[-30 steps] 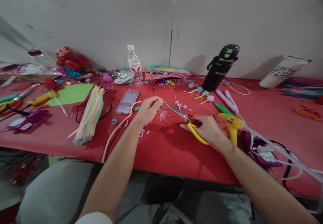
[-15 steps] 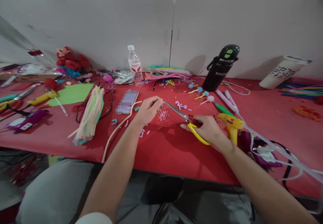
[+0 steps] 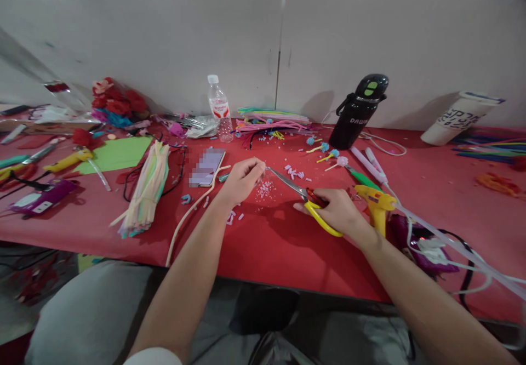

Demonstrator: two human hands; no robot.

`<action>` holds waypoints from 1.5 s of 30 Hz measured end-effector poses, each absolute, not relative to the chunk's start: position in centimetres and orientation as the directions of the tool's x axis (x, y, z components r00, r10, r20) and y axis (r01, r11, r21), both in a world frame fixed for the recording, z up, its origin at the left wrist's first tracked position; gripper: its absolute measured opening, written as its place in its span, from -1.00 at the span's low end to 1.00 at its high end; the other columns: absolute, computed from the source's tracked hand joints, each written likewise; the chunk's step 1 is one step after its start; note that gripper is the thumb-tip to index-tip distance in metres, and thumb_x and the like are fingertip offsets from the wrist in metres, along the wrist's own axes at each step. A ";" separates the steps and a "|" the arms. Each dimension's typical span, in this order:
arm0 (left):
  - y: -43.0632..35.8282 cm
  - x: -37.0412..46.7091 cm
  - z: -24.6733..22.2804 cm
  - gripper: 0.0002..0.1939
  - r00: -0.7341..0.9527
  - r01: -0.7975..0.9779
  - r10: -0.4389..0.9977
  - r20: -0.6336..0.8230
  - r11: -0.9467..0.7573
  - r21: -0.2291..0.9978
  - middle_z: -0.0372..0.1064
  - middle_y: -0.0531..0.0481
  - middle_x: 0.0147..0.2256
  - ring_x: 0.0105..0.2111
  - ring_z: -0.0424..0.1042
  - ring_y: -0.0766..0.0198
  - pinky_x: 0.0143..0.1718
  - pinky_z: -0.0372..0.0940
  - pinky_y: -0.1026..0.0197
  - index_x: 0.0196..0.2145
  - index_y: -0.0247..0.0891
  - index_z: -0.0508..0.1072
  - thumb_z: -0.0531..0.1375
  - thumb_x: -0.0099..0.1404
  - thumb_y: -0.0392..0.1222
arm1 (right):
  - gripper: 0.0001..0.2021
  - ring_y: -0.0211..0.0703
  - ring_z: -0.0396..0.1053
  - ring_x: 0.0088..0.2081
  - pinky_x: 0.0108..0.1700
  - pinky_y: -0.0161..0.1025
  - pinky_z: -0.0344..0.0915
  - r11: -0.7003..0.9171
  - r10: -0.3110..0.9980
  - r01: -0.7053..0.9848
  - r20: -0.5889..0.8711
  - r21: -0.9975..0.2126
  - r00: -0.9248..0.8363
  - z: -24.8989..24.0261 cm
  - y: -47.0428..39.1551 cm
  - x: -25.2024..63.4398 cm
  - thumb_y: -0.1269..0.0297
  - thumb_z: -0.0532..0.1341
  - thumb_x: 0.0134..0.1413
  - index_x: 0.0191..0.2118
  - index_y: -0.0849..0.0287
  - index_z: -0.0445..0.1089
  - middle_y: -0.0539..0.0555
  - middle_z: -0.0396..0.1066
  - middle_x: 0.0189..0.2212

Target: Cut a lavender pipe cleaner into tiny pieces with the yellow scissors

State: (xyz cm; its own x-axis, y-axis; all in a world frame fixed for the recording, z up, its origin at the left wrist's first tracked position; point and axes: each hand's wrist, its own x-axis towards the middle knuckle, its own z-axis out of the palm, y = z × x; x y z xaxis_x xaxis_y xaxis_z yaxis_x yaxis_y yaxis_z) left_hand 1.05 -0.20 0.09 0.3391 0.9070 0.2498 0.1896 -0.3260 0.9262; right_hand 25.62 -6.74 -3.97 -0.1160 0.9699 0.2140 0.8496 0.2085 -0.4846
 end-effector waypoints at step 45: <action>-0.2 1.0 0.2 -0.70 0.343 0.210 0.911 0.231 -0.314 0.926 0.11 0.12 -0.62 -0.63 0.11 0.45 -0.58 0.03 0.34 -0.51 -0.29 0.24 0.04 0.31 -0.06 | -0.45 -0.35 -0.11 -0.58 -0.55 -0.35 -0.09 0.206 0.973 0.845 0.197 -0.494 -0.123 -3.7 -6.8 25.5 -0.24 0.19 -0.11 -0.62 0.17 0.06 -0.09 0.04 -0.69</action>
State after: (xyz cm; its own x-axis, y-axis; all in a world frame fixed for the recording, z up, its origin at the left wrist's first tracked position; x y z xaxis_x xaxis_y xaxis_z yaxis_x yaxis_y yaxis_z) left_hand 0.96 -0.19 0.20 0.3430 0.9105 0.2310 0.2102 -0.3141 0.9258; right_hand 25.49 -6.80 -3.67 -0.1226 0.9728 0.1966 0.8449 0.2062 -0.4936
